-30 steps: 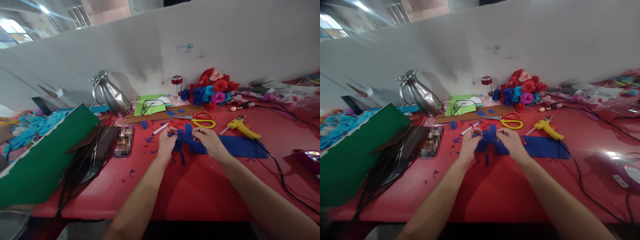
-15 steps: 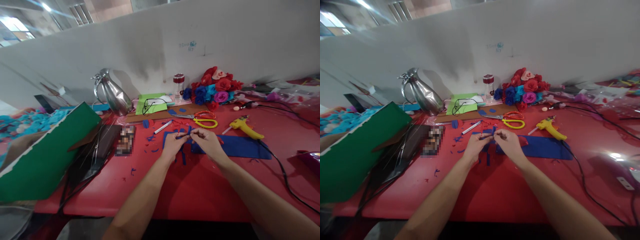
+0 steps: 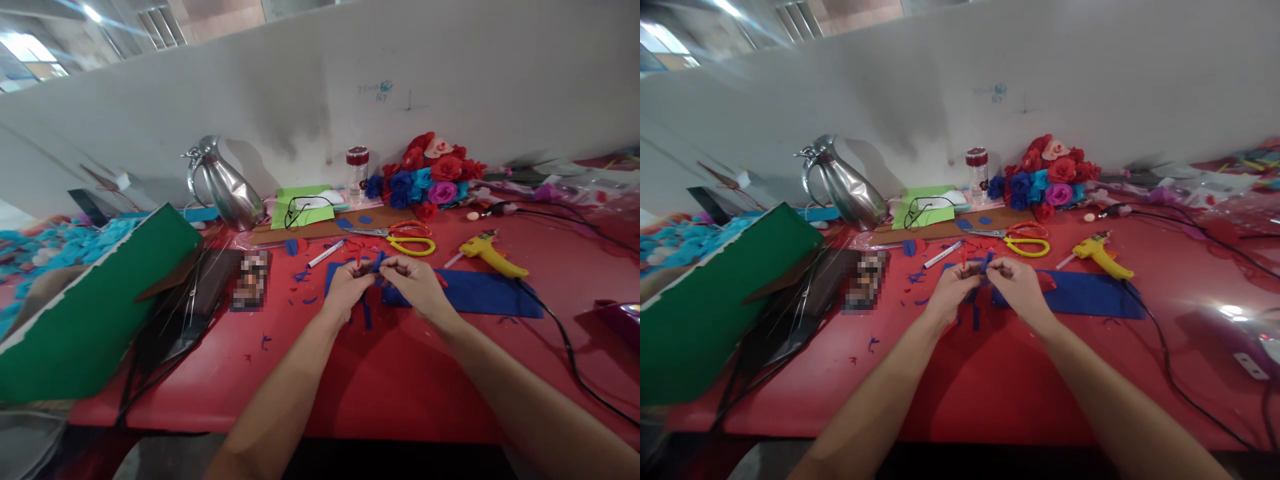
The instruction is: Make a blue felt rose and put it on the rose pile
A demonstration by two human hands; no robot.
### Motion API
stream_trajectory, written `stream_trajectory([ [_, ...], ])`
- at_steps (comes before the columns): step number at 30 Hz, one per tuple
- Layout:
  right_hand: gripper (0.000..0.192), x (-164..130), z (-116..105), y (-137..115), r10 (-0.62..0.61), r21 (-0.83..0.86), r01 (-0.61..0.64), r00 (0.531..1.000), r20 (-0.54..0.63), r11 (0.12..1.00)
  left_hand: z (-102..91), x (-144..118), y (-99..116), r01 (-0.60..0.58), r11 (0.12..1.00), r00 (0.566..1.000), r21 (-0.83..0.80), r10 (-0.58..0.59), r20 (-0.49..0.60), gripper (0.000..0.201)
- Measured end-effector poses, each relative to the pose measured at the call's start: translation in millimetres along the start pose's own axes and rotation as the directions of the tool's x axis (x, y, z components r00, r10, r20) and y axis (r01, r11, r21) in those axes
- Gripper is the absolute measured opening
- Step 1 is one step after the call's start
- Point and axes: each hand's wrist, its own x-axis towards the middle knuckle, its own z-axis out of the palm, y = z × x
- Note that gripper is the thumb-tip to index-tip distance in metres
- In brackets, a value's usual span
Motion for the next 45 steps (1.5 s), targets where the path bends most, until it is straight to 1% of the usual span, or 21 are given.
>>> stream_trajectory([
  [3, 0.018, -0.1, -0.4, -0.3, -0.012, -0.018, 0.012, 1.000, -0.008, 1.000, -0.2, -1.7, 1.3, 0.008, 0.999, 1.000, 0.038, -0.008, -0.003, 0.018],
  [6, 0.018, 0.5, 0.2, 1.6, -0.011, -0.001, 0.011, 1.000, -0.004, 1.000, -0.2, -4.5, 3.4, 0.028, 0.995, 1.000, 0.093, -0.029, 0.009, 0.014],
  [9, 0.020, 1.2, 0.5, 3.8, -0.001, 0.009, 0.001, 1.000, 0.005, 1.000, 0.3, -5.9, 5.4, 0.041, 0.993, 0.999, 0.114, -0.042, 0.004, 0.011],
  [12, 0.019, 1.2, 0.4, 5.0, -0.006, -0.005, 0.006, 1.000, 0.008, 1.000, 1.1, -5.6, 6.3, 0.043, 0.994, 0.999, 0.102, -0.040, -0.028, 0.008],
  [16, 0.019, 1.4, 0.8, 5.9, -0.012, -0.023, 0.012, 1.000, -0.003, 1.000, 0.8, -3.9, 5.1, 0.030, 0.996, 0.998, 0.088, -0.025, -0.062, 0.013],
  [19, 0.020, 2.7, 1.7, 6.4, -0.020, 0.006, 0.020, 1.000, -0.016, 1.000, -1.5, -1.8, 2.7, -0.004, 0.995, 0.994, 0.097, 0.014, -0.104, 0.009],
  [21, 0.023, 3.8, 2.6, 6.0, -0.030, 0.032, 0.031, 0.999, -0.032, 0.999, -3.4, -0.5, 1.3, -0.003, 0.996, 0.994, 0.086, 0.012, -0.109, 0.006],
  [25, 0.030, 4.4, 3.7, 2.9, 0.018, 0.055, -0.016, 0.999, -0.032, 0.998, -5.4, 0.4, 1.6, 0.016, 0.999, 0.994, 0.043, -0.012, -0.108, 0.015],
  [29, 0.025, 3.3, 1.9, -0.5, 0.064, 0.055, -0.065, 0.998, 0.016, 0.996, -5.3, -0.5, 5.3, 0.055, 0.998, 0.988, 0.026, -0.050, -0.144, 0.012],
  [32, 0.024, 3.3, -0.5, -1.7, 0.075, 0.072, -0.077, 0.997, 0.028, 0.994, -5.6, -0.7, 7.1, 0.080, 0.997, 0.990, 0.014, -0.078, -0.115, 0.011],
  [36, 0.025, 4.1, -1.4, -1.6, 0.110, 0.111, -0.116, 0.993, 0.052, 0.987, -6.2, 0.5, 6.0, 0.101, 0.995, 0.992, 0.006, -0.100, -0.077, 0.020],
  [39, 0.027, 4.5, -1.0, -0.8, 0.120, 0.135, -0.127, 0.991, 0.060, 0.983, -6.2, 2.0, 4.1, 0.100, 0.995, 0.992, 0.001, -0.099, -0.074, 0.021],
  [45, 0.030, 5.0, -2.8, -0.5, 0.118, 0.171, -0.122, 0.992, 0.033, 0.978, -6.0, 3.3, 4.0, 0.110, 0.993, 0.991, 0.031, -0.107, -0.079, 0.017],
])
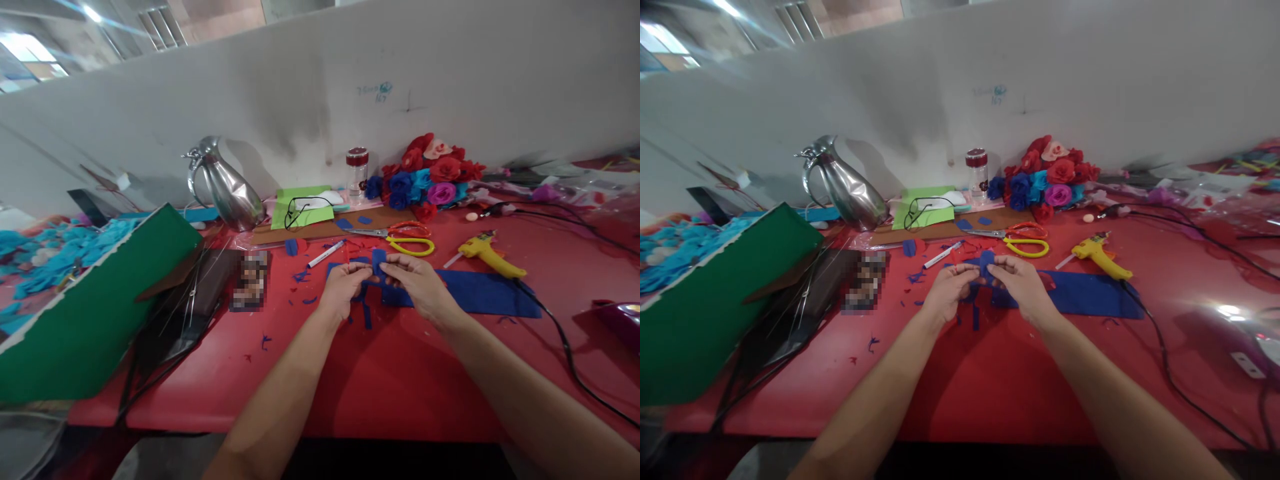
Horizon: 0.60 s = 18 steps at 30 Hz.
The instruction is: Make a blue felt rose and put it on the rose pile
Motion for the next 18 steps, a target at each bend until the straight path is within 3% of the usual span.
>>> stream_trajectory([
  [12, 0.039, 0.0, 0.9, 0.1, -0.009, 0.041, 0.010, 1.000, -0.028, 0.999, -1.2, -0.3, 0.6, 0.009, 0.999, 1.000, -0.034, -0.008, 0.011, 0.018],
  [18, 0.030, 1.8, 0.5, 6.9, -0.212, -0.156, 0.190, 0.967, -0.138, 0.969, -1.9, -0.3, 1.5, 0.012, 1.000, 1.000, -0.018, -0.013, -0.012, 0.021],
])
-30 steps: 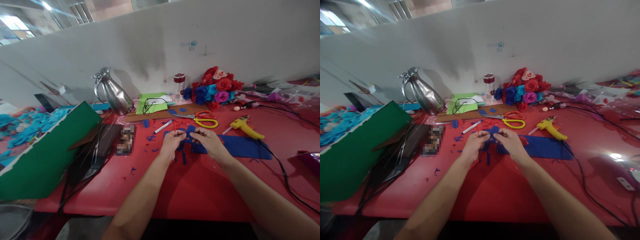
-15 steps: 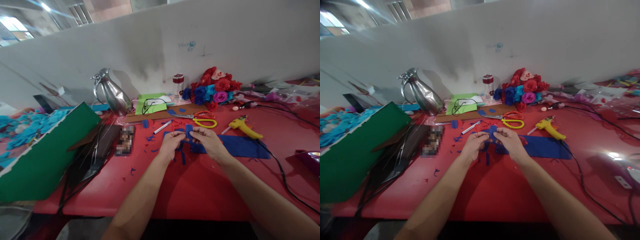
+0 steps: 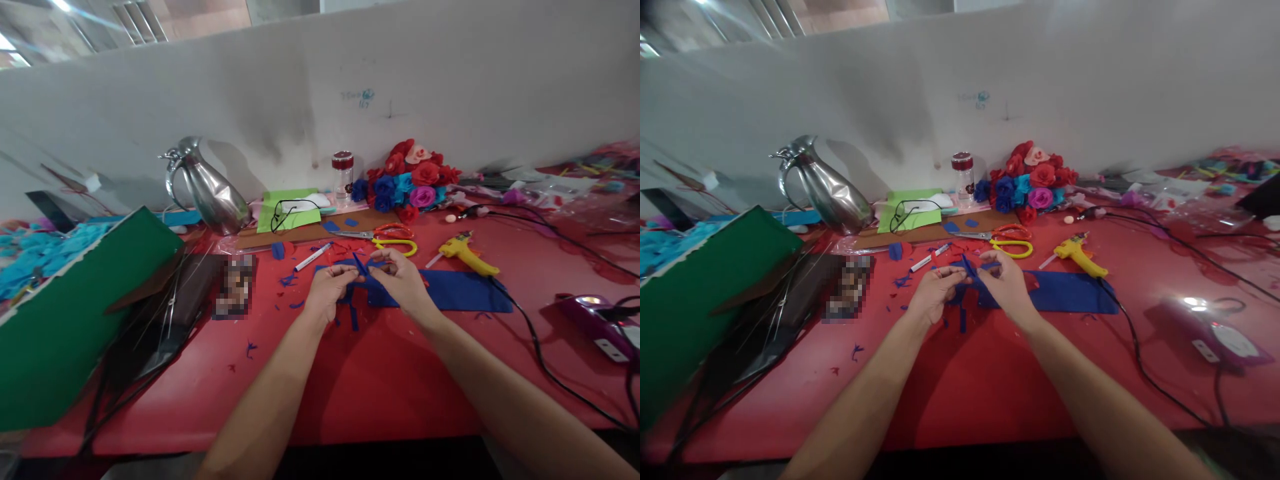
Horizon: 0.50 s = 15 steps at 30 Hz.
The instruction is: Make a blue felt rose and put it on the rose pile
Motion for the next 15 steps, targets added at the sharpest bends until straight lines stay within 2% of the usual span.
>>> stream_trajectory([
  [2, 0.027, -1.0, 1.2, 0.8, -0.006, -0.006, 0.006, 0.998, 0.061, 1.000, -0.2, 0.5, -0.4, -0.002, 1.000, 1.000, 0.010, 0.002, -0.005, 0.021],
  [5, 0.027, -2.4, 2.6, -0.7, 0.043, 0.052, -0.051, 0.989, 0.139, 0.997, -0.2, 1.4, -1.4, -0.004, 1.000, 1.000, 0.016, 0.004, -0.001, 0.021],
  [10, 0.023, -1.6, 1.7, -6.9, 0.093, 0.068, -0.099, 0.992, 0.083, 0.993, -0.7, 1.5, -1.7, -0.037, 0.999, 0.999, 0.027, 0.037, 0.006, 0.020],
  [15, 0.026, -0.7, 1.6, -7.6, 0.091, 0.064, -0.100, 0.988, 0.127, 0.993, -0.1, -0.4, 0.8, -0.042, 0.998, 0.999, 0.053, 0.041, 0.006, 0.019],
])
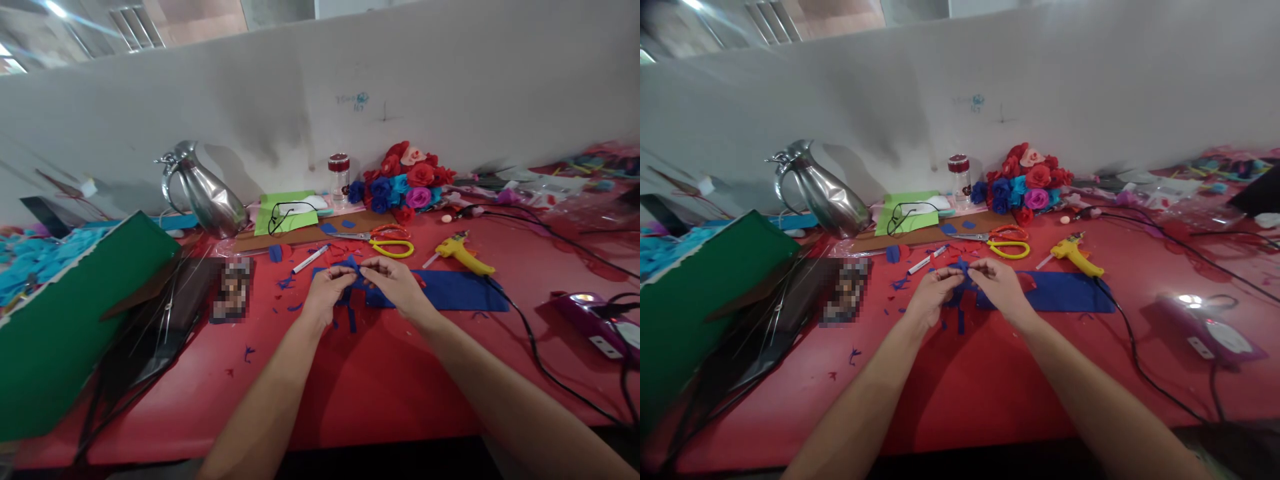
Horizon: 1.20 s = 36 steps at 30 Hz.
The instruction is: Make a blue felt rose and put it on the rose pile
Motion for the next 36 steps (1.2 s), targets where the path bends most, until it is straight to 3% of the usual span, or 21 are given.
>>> stream_trajectory([
  [5, 0.024, 2.8, -2.3, 2.5, 0.050, 0.053, -0.044, 0.993, -0.111, 0.998, -1.3, 0.9, 0.4, -0.006, 0.998, 1.000, -0.065, 0.004, -0.031, 0.011],
  [10, 0.026, 4.6, -6.3, 1.3, 0.101, 0.142, -0.081, 0.985, -0.138, 0.987, -4.8, 3.6, -0.4, -0.039, 0.993, 0.996, -0.110, 0.030, -0.082, 0.011],
  [16, 0.022, 11.1, -9.3, 10.5, 0.043, 0.055, -0.033, 0.981, -0.189, 0.998, -6.7, 4.8, 0.6, -0.069, 0.995, 0.988, -0.076, 0.058, -0.140, 0.011],
  [21, 0.028, 8.3, -5.4, 11.2, -0.057, -0.161, 0.041, 0.993, -0.100, 0.986, -3.5, 2.2, 1.7, -0.039, 0.994, 0.997, -0.105, 0.033, -0.063, 0.008],
  [26, 0.030, 0.2, -1.5, 1.5, 0.087, 0.104, -0.101, 0.988, 0.131, 0.989, 1.2, -2.0, 0.3, 0.002, 0.997, 0.999, -0.076, 0.001, 0.037, 0.015],
  [31, 0.033, 0.2, -3.2, -2.3, 0.086, 0.146, -0.096, 0.994, 0.071, 0.985, 3.8, -6.0, 1.0, -0.104, 0.995, 0.995, -0.009, 0.104, 0.004, 0.015],
  [36, 0.033, 0.8, -4.0, -4.4, 0.048, 0.051, -0.050, 0.998, 0.050, 0.997, 4.8, -6.6, 2.0, -0.232, 0.972, 0.970, 0.027, 0.233, -0.066, 0.012],
])
